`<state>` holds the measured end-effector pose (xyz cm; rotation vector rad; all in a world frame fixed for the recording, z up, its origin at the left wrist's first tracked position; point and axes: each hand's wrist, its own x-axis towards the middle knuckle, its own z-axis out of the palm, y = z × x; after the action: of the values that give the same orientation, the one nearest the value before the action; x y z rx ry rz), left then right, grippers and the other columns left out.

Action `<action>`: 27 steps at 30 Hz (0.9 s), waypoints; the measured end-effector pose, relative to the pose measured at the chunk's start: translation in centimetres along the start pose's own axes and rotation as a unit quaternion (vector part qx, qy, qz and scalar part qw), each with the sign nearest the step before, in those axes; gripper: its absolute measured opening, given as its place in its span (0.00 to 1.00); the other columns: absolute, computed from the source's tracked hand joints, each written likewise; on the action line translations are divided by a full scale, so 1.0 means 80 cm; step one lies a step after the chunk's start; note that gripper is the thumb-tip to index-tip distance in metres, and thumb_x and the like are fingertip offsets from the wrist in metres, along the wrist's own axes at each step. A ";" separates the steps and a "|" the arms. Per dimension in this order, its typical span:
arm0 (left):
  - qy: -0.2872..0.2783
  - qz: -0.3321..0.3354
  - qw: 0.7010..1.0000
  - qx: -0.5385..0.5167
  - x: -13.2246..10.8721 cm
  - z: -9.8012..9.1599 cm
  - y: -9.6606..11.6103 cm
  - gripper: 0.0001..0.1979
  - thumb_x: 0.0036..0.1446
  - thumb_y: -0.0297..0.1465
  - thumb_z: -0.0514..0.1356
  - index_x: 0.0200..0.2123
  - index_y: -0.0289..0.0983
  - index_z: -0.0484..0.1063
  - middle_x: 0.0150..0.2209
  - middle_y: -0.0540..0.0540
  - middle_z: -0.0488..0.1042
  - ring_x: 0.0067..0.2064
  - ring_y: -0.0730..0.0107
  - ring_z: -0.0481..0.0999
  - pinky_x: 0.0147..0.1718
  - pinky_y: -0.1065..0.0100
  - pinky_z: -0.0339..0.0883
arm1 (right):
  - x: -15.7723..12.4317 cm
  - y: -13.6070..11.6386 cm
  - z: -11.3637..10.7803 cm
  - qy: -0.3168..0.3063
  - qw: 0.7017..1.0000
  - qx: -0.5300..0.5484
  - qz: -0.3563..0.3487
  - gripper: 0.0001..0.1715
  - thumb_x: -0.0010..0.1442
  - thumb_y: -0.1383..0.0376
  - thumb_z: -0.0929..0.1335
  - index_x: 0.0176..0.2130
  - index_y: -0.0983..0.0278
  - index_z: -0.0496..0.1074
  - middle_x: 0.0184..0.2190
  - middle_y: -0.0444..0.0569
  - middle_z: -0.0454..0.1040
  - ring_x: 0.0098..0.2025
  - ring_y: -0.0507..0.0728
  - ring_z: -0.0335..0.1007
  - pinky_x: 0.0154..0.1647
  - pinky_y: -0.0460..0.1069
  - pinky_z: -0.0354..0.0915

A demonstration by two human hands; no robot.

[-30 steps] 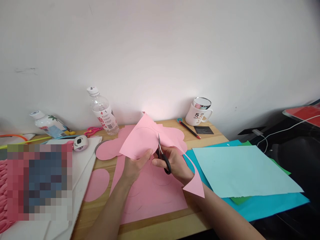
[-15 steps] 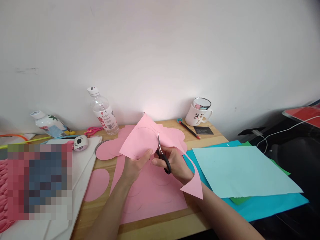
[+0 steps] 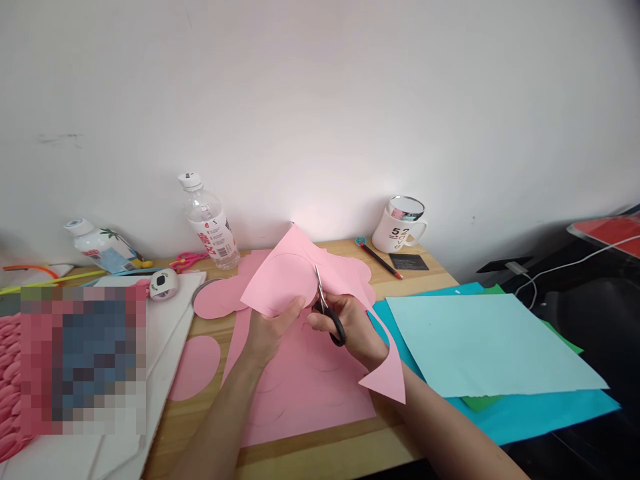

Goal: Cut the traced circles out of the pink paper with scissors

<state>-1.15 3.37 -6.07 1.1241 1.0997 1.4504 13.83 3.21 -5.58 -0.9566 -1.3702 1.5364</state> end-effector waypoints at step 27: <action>0.016 -0.014 1.000 -0.013 -0.004 0.006 -0.008 0.11 0.46 0.34 0.67 0.33 0.37 0.76 0.33 0.46 0.79 0.38 0.63 0.77 0.40 0.64 0.72 | -0.004 -0.003 0.007 0.025 0.999 -0.033 -0.006 0.20 0.47 0.53 0.74 0.28 0.63 0.66 0.24 0.42 0.63 0.27 0.52 0.57 0.28 0.48 0.57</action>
<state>-0.56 3.14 -6.65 1.0664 1.1123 1.4619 13.43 2.74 -5.26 -1.0186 -1.3969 1.4564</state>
